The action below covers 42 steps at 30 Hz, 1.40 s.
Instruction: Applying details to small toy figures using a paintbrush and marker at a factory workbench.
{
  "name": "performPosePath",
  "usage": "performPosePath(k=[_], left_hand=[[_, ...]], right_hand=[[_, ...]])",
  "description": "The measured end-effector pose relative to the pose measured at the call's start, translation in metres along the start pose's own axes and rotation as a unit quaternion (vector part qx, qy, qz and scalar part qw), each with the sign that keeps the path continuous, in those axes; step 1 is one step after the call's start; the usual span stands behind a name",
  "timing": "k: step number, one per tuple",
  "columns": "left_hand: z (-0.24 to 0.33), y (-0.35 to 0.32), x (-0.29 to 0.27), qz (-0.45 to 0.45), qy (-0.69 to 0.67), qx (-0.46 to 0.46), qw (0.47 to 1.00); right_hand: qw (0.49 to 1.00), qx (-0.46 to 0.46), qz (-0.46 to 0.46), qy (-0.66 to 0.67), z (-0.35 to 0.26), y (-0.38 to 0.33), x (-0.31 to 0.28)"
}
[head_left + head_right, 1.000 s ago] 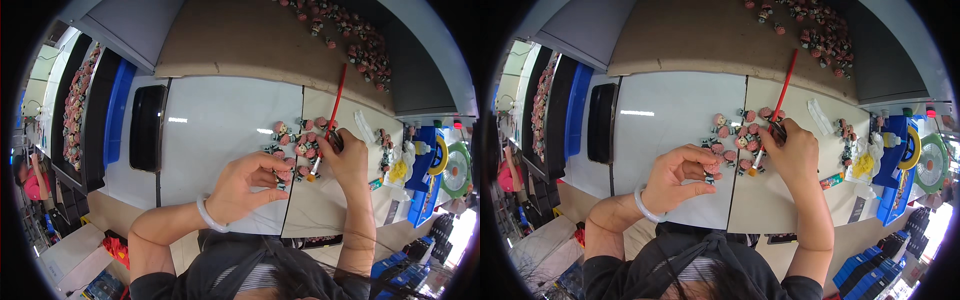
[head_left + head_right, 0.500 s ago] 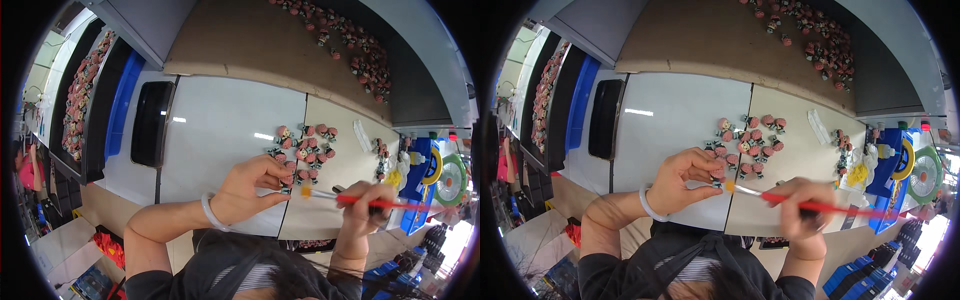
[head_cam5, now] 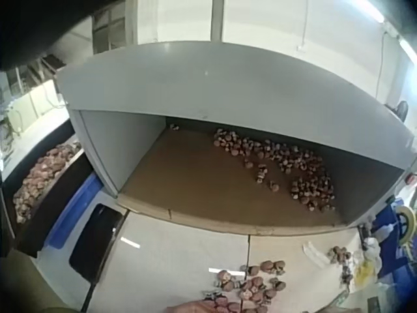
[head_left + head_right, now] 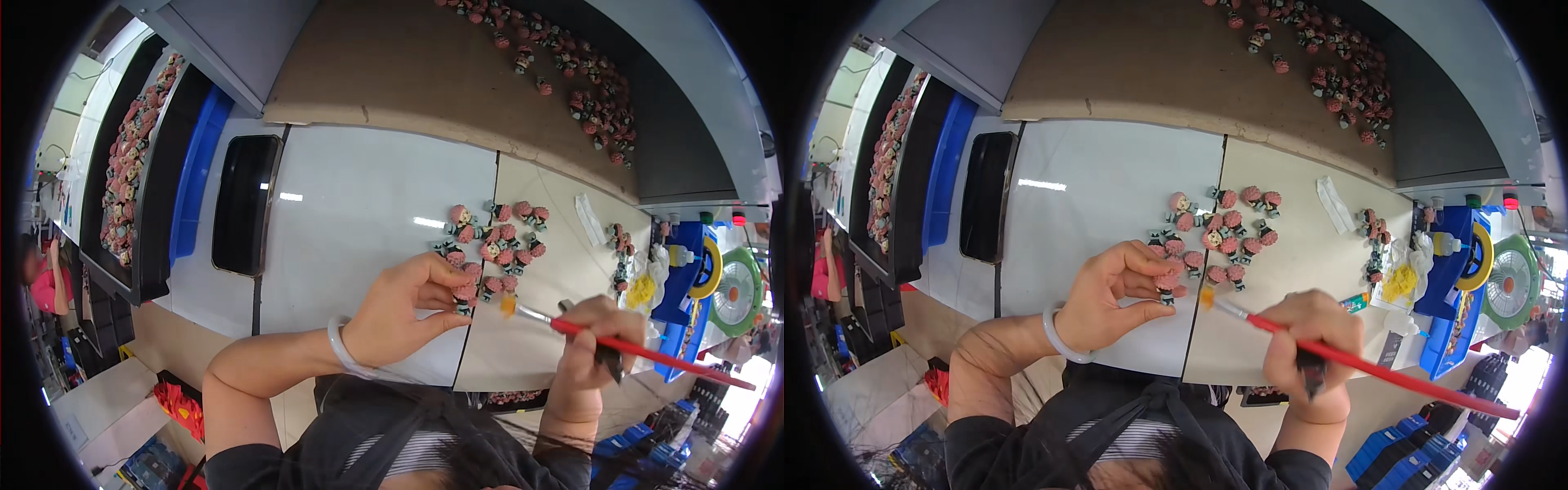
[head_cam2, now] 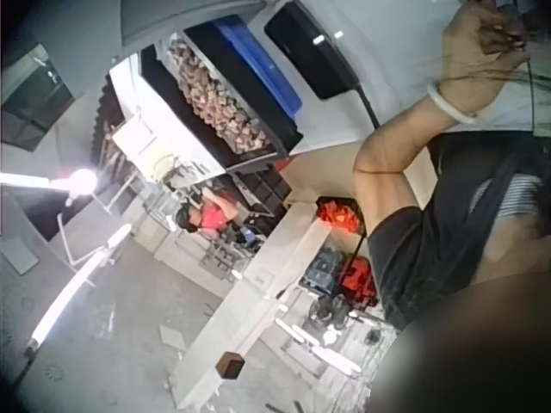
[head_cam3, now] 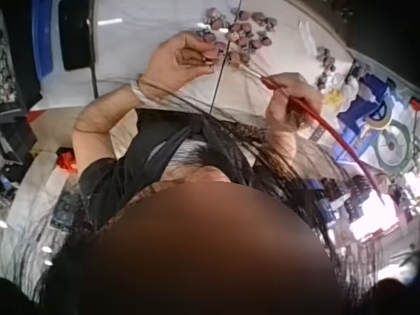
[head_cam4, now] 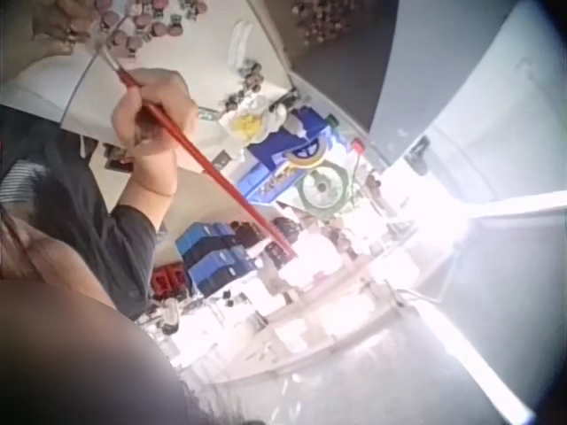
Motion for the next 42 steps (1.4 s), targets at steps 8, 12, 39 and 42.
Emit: performPosePath(k=[8, 12, 39, 42], left_hand=[[-0.004, -0.004, -0.002, -0.02, -0.022, 0.067, 0.997], [-0.004, -0.005, -0.002, -0.03, -0.006, 0.088, 0.996], [0.089, 0.021, -0.061, 0.221, 0.613, 0.239, 0.72], [0.045, 0.053, -0.032, 0.047, 0.621, 0.321, 0.713]], right_hand=[[0.984, -0.004, 0.01, -0.175, 0.021, 0.015, -0.022], [0.897, 0.091, -0.164, -0.401, 0.013, 0.031, -0.028], [0.869, 0.116, -0.202, -0.437, 0.038, 0.037, -0.039], [0.874, 0.104, -0.212, -0.426, 0.04, 0.036, -0.031]])
Point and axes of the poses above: each hand's wrist, its own y-axis towards the middle knuckle, its own x-axis out of the palm, z = x × y, the point moved 1 cm from there along y, towards the middle knuckle, and after that the axes turned 1 degree about y, right-handed, at the moved point
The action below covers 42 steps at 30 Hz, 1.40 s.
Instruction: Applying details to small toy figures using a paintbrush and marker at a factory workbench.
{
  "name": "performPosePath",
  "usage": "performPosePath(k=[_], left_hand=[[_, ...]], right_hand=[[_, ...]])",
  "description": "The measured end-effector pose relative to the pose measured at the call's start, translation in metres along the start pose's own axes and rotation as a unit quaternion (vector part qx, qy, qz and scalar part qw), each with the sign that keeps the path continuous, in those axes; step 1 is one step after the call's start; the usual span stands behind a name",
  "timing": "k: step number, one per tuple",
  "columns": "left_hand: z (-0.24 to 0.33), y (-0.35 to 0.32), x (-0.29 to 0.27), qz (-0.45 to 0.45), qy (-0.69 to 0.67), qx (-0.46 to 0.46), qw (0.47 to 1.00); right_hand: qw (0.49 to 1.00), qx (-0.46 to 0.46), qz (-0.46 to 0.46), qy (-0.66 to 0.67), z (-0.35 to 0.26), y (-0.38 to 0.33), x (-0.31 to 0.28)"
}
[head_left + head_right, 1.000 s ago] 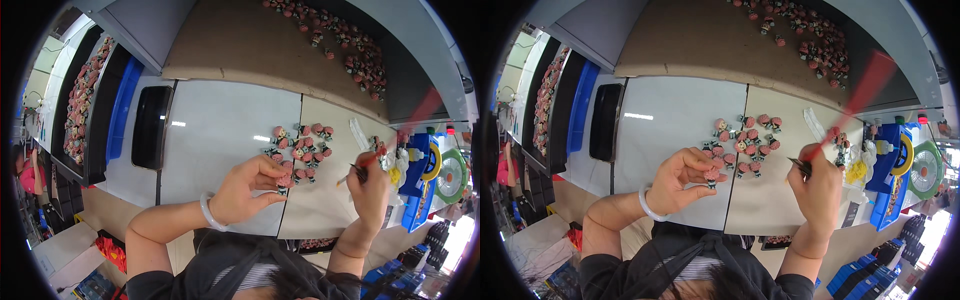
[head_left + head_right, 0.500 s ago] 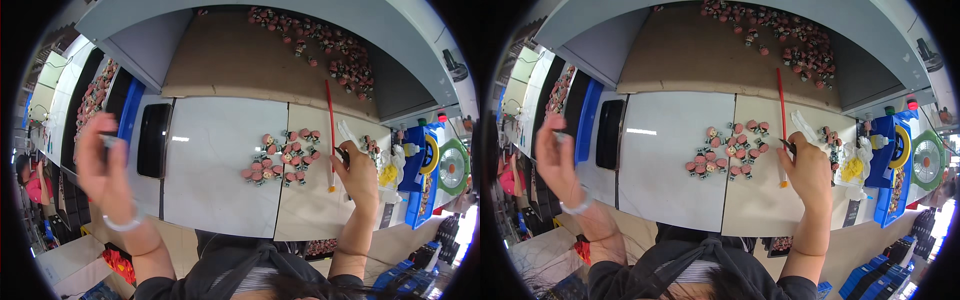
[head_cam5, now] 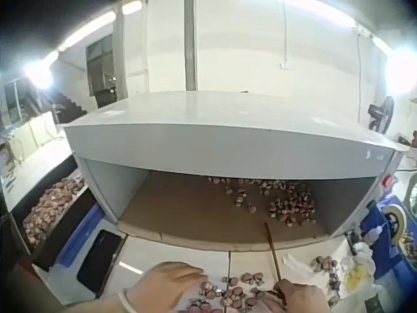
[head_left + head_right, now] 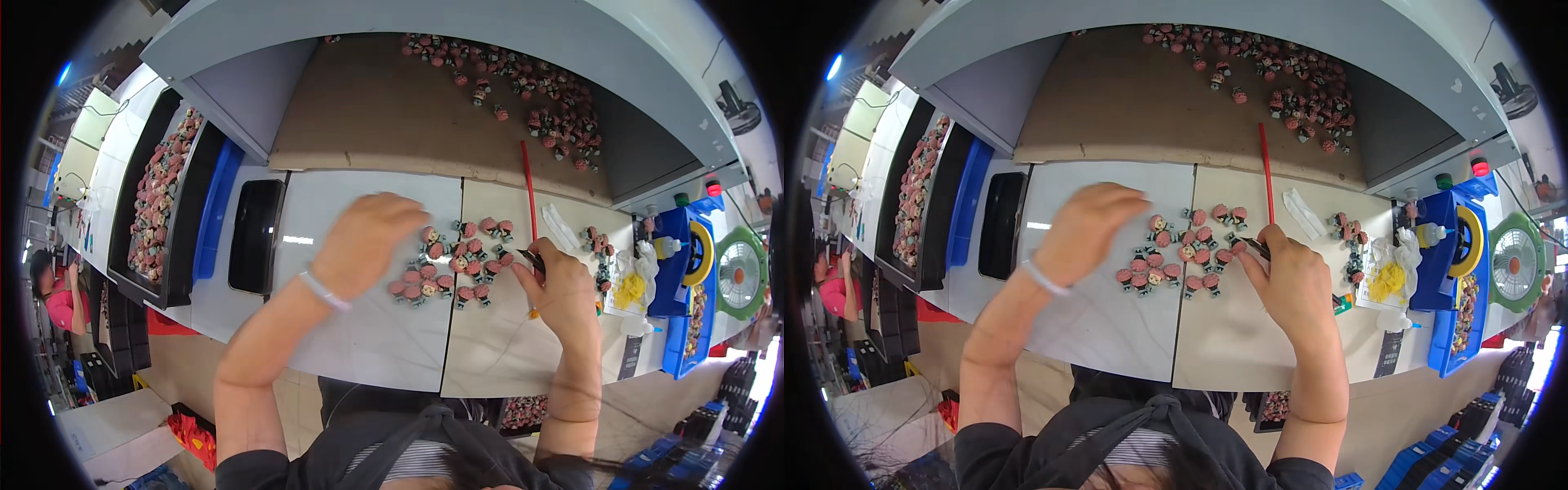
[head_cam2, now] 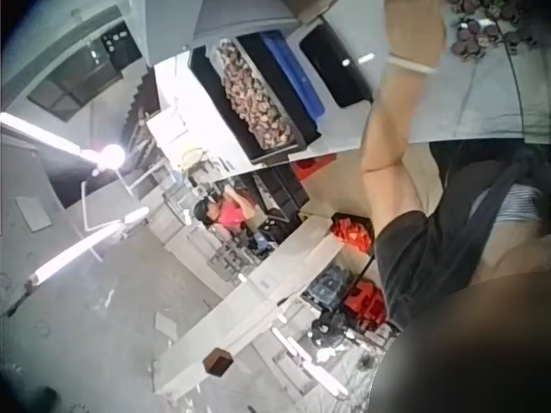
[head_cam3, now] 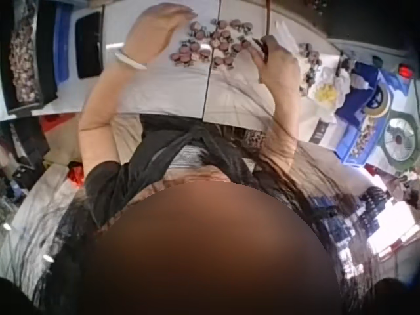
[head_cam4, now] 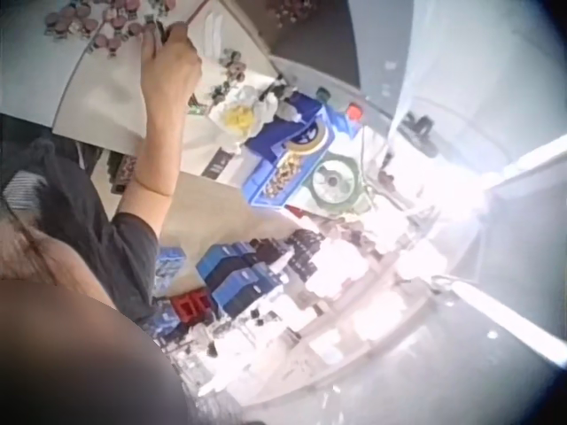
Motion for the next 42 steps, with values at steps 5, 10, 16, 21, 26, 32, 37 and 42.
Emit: performPosePath(k=[5, 10, 16, 21, 26, 32, 37, 42], left_hand=[[-0.015, 0.008, 0.029, -0.142, -0.197, -0.061, 0.968], [0.012, -0.012, 0.015, -0.088, -0.496, -0.24, 0.83], [0.048, -0.036, 0.013, -0.175, -0.726, -0.306, 0.59], [0.042, -0.042, 0.017, -0.242, -0.71, -0.326, 0.575], [0.049, -0.048, 0.022, -0.129, -0.758, -0.335, 0.545], [0.054, -0.047, 0.017, -0.063, -0.78, -0.322, 0.533], [0.053, -0.053, 0.02, -0.022, -0.764, -0.302, 0.57], [0.051, -0.05, 0.015, -0.036, -0.74, -0.299, 0.601]], right_hand=[[1.0, -0.015, -0.008, 0.017, -0.009, -0.002, 0.001], [0.98, -0.077, 0.006, 0.182, -0.022, -0.01, 0.001], [0.862, -0.009, -0.222, 0.456, -0.048, -0.023, 0.017], [0.878, -0.119, -0.161, 0.434, -0.045, -0.024, 0.033], [0.868, -0.099, -0.173, 0.455, -0.044, -0.023, 0.037], [0.861, -0.112, -0.163, 0.468, -0.04, -0.023, 0.041], [0.86, -0.155, -0.077, 0.48, -0.036, -0.028, 0.037], [0.915, -0.221, -0.05, 0.334, -0.036, -0.022, 0.031]])
Point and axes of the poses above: each hand's wrist, its own y-axis towards the middle knuckle, its own x-axis out of the palm, z = x × y, the point moved 1 cm from there along y, towards the middle knuckle, and after that the axes turned 1 degree about y, right-handed, at the moved point
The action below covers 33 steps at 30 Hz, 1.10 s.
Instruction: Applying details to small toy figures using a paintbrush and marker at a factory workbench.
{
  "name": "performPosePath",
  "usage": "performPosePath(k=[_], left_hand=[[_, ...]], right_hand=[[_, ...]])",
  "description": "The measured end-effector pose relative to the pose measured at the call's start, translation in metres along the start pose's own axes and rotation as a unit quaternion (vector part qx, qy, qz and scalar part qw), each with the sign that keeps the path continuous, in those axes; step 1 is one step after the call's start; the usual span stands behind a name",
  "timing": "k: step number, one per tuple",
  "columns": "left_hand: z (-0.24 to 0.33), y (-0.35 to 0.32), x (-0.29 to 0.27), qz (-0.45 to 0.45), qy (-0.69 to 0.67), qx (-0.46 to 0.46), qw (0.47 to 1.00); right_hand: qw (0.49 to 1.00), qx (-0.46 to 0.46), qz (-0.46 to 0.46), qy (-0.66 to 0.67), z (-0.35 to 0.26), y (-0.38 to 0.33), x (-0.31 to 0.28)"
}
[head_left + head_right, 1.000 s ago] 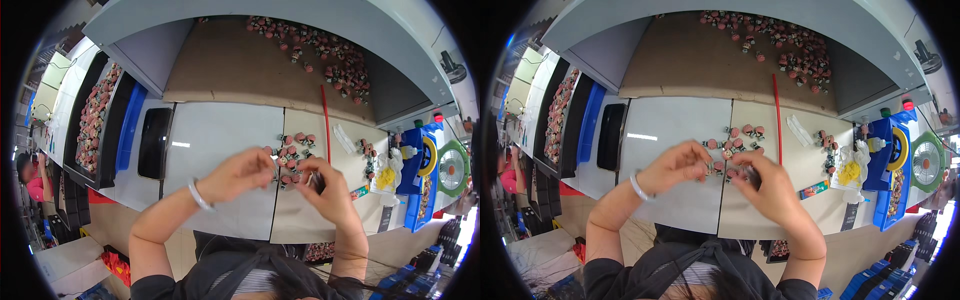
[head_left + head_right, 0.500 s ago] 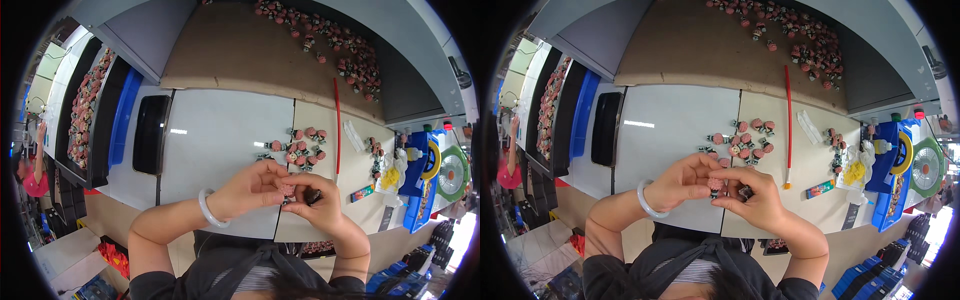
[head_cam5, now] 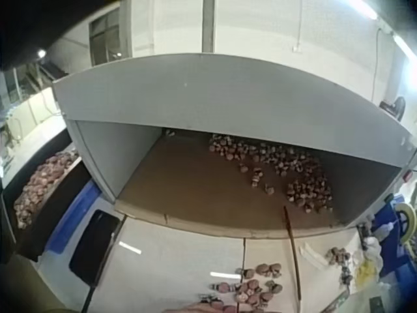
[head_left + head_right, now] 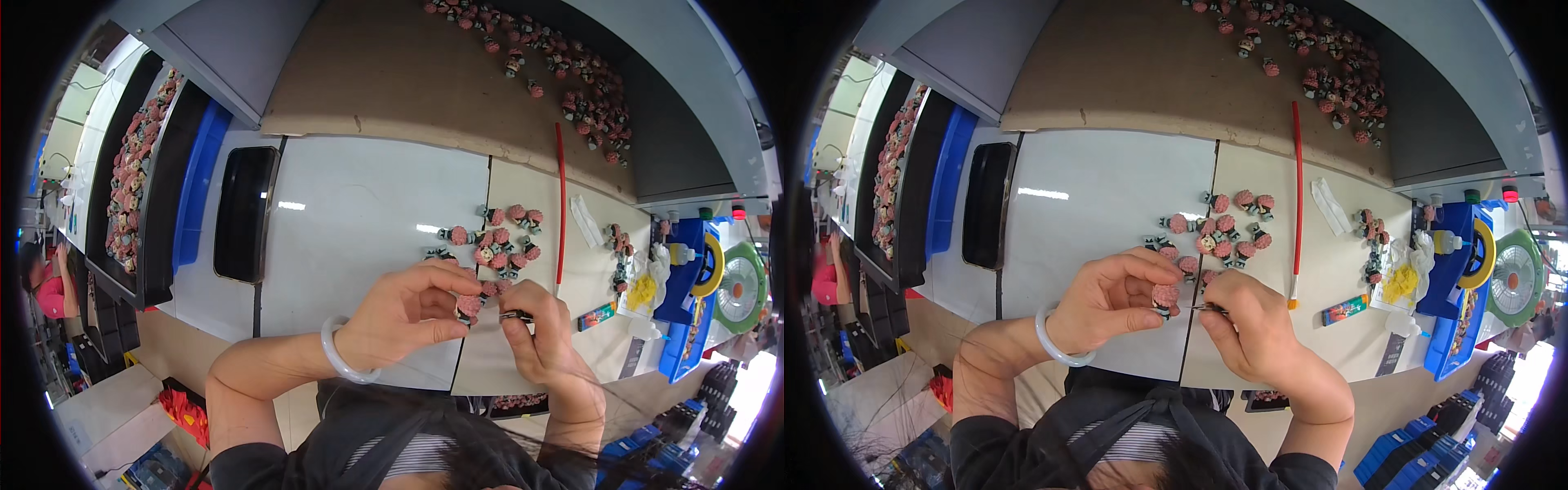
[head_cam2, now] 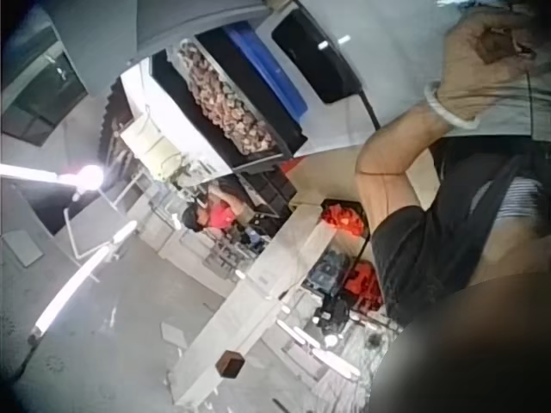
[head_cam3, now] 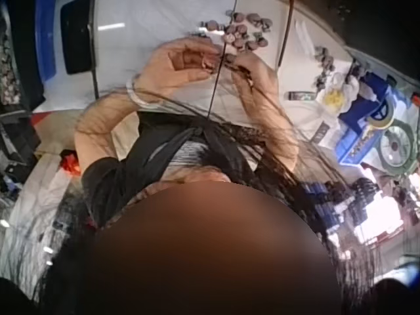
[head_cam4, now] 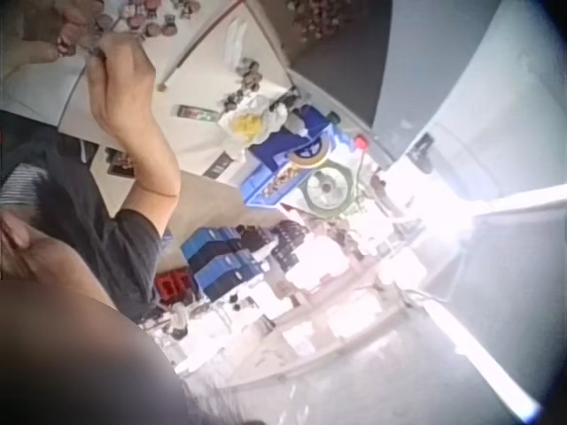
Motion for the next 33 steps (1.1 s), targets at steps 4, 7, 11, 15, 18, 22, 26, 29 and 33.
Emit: performPosePath(k=[4, 7, 11, 15, 18, 22, 26, 29, 33], left_hand=[[0.003, -0.002, 0.0, -0.005, 0.023, 0.003, 1.0], [0.001, -0.004, -0.001, 0.012, -0.029, -0.033, 0.999], [0.001, -0.004, 0.0, -0.015, -0.001, -0.015, 1.0], [0.0, -0.006, 0.002, -0.007, 0.017, -0.022, 1.0], [0.0, -0.005, 0.0, -0.002, 0.02, -0.029, 0.999], [-0.001, -0.007, 0.002, -0.002, 0.006, -0.031, 0.999], [0.0, -0.006, 0.002, -0.002, 0.032, -0.028, 0.999], [-0.001, -0.005, 0.002, 0.001, 0.054, -0.016, 0.998], [-0.004, -0.005, -0.001, 0.019, 0.091, 0.009, 0.996]], right_hand=[[0.992, -0.088, 0.002, -0.09, -0.004, 0.003, 0.004], [0.988, -0.028, -0.064, -0.139, -0.011, 0.003, 0.005], [0.983, -0.01, -0.077, -0.167, -0.009, 0.002, 0.005], [0.983, 0.007, -0.058, -0.175, -0.007, 0.001, 0.007], [0.983, 0.006, -0.052, -0.176, -0.005, 0.003, 0.009], [0.982, 0.02, -0.066, -0.176, -0.008, 0.002, 0.008], [0.981, 0.024, -0.082, -0.176, -0.007, 0.002, 0.006], [0.978, 0.069, -0.111, -0.16, -0.006, 0.0, 0.006], [0.976, 0.073, -0.121, -0.163, -0.005, 0.001, 0.01]])
Point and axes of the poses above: each hand's wrist, its own y-axis towards the middle knuckle, its own x-axis out of the palm, z = x × y, the point moved 1 cm from there along y, towards the middle knuckle, and after that the axes turned 1 degree about y, right-handed, at the moved point
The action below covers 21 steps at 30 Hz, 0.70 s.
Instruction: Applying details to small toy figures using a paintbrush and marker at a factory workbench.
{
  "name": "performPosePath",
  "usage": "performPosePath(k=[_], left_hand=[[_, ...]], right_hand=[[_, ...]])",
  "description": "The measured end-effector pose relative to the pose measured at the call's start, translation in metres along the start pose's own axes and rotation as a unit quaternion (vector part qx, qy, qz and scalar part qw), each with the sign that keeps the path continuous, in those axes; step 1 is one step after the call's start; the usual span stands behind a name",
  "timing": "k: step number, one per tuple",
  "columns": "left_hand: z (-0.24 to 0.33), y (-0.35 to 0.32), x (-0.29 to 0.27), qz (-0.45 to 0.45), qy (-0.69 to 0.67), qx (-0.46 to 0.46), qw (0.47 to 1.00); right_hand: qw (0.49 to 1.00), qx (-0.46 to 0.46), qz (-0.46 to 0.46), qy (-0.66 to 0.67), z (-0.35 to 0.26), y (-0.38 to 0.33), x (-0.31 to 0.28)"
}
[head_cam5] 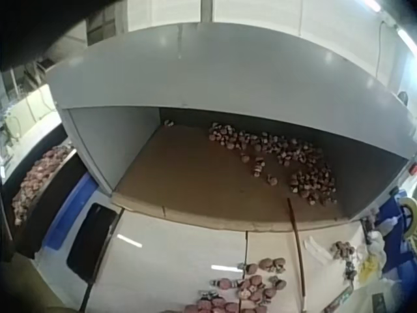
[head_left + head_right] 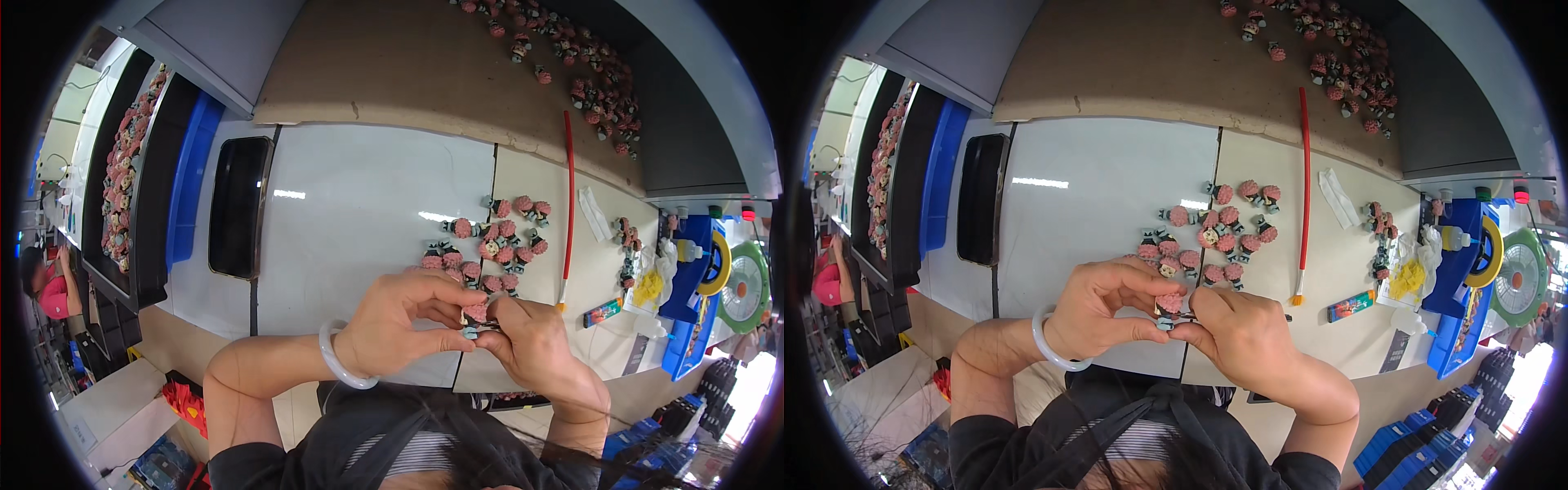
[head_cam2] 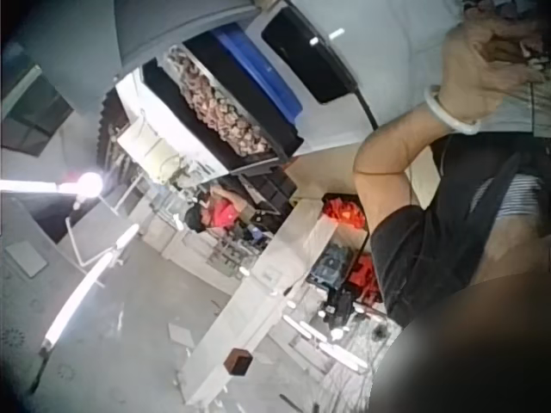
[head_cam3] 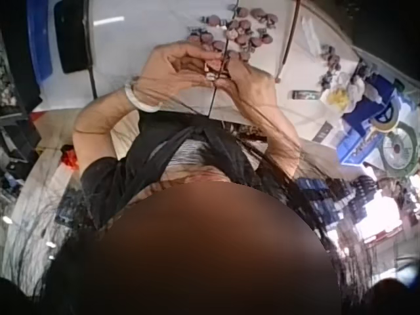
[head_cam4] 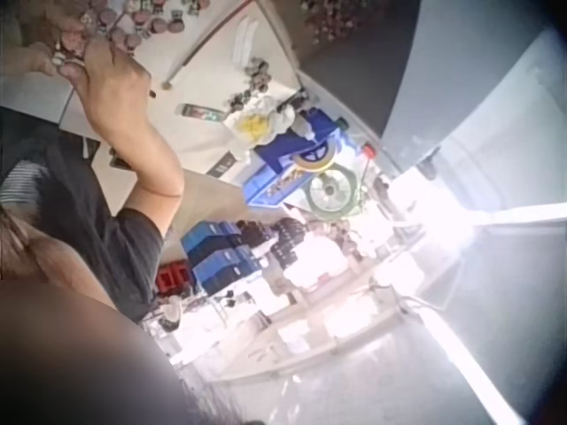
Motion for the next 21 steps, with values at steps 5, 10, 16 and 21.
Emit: performPosePath(k=[5, 10, 16, 21], left_hand=[[0.005, 0.002, 0.002, -0.009, 0.059, 0.05, 0.997], [0.011, 0.002, 0.003, -0.003, 0.177, 0.143, 0.974], [0.011, 0.003, 0.001, 0.005, 0.251, 0.205, 0.946], [0.012, 0.002, -0.001, 0.012, 0.265, 0.221, 0.939]], right_hand=[[0.997, 0.0, -0.044, 0.069, 0.004, 0.003, -0.005], [0.974, 0.038, -0.097, 0.201, 0.006, 0.006, -0.007], [0.974, 0.05, -0.097, 0.198, 0.007, 0.005, -0.007], [0.978, 0.044, -0.07, 0.191, 0.009, 0.005, -0.004]])
Point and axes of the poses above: each hand's wrist, its own y-axis towards the middle knuckle, its own x-axis out of the palm, z = x × y, the point moved 1 cm from there along y, towards the middle knuckle, and after that the axes turned 1 degree about y, right-handed, at the moved point
